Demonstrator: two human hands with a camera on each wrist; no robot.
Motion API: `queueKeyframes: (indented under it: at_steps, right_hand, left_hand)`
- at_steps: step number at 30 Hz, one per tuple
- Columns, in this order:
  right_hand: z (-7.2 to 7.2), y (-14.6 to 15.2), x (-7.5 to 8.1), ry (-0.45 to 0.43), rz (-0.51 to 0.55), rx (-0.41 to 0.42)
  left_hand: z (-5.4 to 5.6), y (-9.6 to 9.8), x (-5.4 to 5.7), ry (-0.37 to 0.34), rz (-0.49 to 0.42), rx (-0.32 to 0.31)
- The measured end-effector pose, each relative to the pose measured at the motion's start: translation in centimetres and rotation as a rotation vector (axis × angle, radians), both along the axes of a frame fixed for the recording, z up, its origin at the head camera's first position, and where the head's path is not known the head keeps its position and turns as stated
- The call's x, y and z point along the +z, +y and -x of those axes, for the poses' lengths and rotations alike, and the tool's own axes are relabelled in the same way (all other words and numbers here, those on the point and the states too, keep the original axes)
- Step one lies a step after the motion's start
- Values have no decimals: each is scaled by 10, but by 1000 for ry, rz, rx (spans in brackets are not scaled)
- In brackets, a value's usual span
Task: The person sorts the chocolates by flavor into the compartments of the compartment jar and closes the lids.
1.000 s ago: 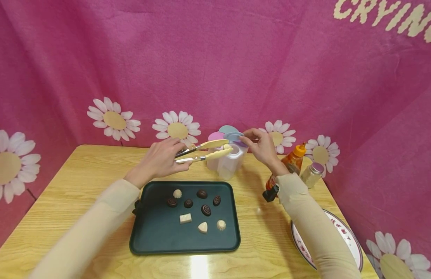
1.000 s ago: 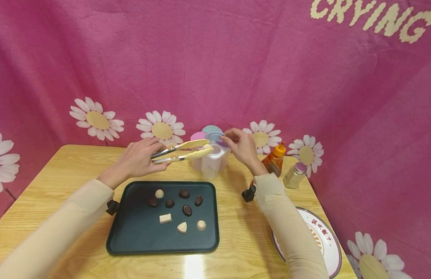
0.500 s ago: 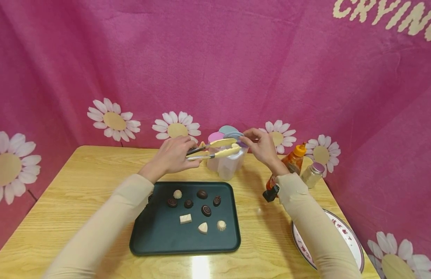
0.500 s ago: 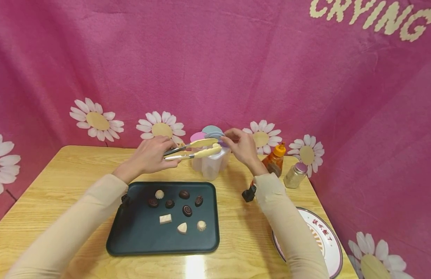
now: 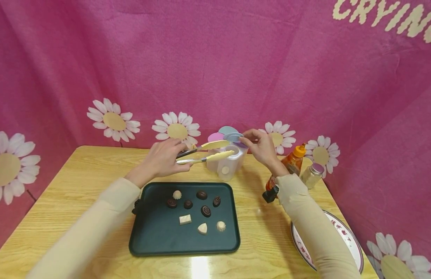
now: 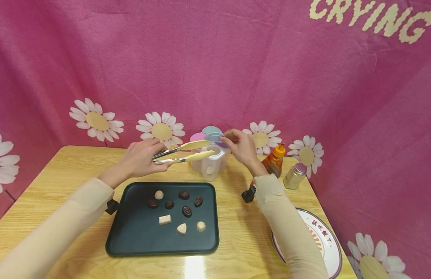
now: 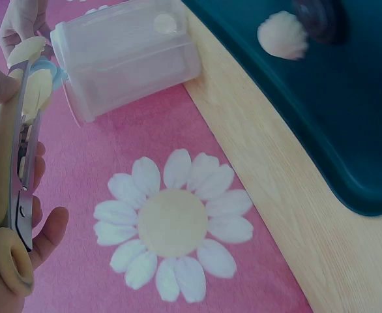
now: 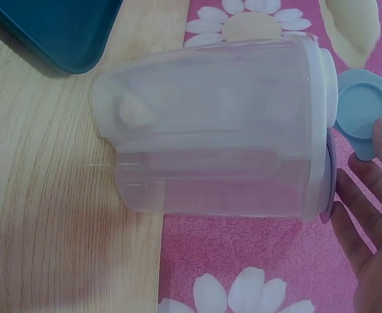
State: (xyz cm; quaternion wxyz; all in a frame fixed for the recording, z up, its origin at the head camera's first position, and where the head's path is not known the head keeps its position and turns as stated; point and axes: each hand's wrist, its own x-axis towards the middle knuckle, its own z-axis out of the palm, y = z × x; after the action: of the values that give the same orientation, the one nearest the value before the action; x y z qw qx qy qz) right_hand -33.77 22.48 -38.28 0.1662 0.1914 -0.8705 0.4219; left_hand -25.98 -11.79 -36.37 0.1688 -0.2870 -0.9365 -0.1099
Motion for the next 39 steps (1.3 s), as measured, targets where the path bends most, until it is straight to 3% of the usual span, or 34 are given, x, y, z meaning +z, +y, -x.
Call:
queueKeyframes:
  at_steps: [6,16,24,30,39]
  right_hand:
    - [0,0,-1,1,1,6]
    - [0,-1,-3,-1,-3,10]
    - [-1,0,-2,1,-9,20]
    - [-1,1,-1,4,-13,27]
    - [-1,2,0,0,-20,19]
  left_hand:
    - [-21,-25,-4,10,35,-7]
    - [-71,-68,-14,39,104,-15]
    - [-107,-100,-38,66,109,-41]
    - [-124,-117,-53,142,103,-98]
    - [-135,-120,-75,132,112,-103]
